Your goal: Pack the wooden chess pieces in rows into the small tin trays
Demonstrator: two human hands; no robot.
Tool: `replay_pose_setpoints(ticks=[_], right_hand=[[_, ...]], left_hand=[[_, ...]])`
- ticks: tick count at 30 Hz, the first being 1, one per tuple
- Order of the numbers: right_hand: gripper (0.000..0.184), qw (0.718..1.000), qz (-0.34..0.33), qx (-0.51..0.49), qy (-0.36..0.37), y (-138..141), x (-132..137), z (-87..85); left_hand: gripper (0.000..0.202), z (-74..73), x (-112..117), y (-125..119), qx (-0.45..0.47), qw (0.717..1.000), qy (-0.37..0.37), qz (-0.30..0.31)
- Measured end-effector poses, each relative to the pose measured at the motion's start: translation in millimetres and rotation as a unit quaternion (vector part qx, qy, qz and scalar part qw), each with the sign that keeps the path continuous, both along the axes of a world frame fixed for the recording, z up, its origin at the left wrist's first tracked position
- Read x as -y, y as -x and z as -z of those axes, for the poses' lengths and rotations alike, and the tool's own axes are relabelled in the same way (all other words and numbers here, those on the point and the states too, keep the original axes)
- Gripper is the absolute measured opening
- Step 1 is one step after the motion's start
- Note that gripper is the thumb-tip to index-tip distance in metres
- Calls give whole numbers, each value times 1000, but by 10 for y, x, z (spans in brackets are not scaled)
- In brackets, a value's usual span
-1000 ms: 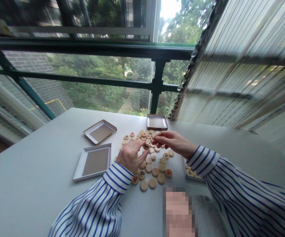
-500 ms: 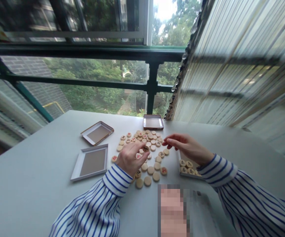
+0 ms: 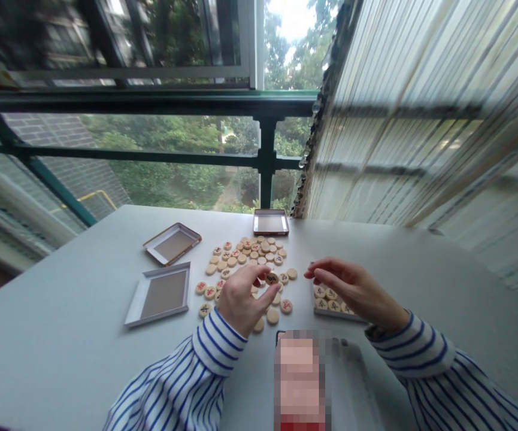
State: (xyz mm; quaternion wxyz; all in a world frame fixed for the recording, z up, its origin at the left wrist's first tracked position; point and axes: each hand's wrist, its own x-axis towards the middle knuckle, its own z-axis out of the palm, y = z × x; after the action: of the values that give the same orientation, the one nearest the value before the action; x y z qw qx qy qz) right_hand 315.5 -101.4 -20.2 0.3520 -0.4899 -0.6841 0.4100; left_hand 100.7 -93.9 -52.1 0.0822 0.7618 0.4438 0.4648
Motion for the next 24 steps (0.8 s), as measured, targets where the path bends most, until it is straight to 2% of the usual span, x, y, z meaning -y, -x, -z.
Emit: replay_pose_setpoints(ticks=[6, 14, 24], right_hand=[[27, 1000, 25, -6, -16, -161, 134, 44], [26, 996, 83, -19, -40, -395, 262, 193], [23, 986, 143, -38, -72, -540, 300, 346]], left_hand=[[21, 3, 116, -214, 1, 999, 41, 29], [17, 10, 232, -481, -17, 997, 33, 64], [18, -49, 125, -757, -29, 994, 49, 95]])
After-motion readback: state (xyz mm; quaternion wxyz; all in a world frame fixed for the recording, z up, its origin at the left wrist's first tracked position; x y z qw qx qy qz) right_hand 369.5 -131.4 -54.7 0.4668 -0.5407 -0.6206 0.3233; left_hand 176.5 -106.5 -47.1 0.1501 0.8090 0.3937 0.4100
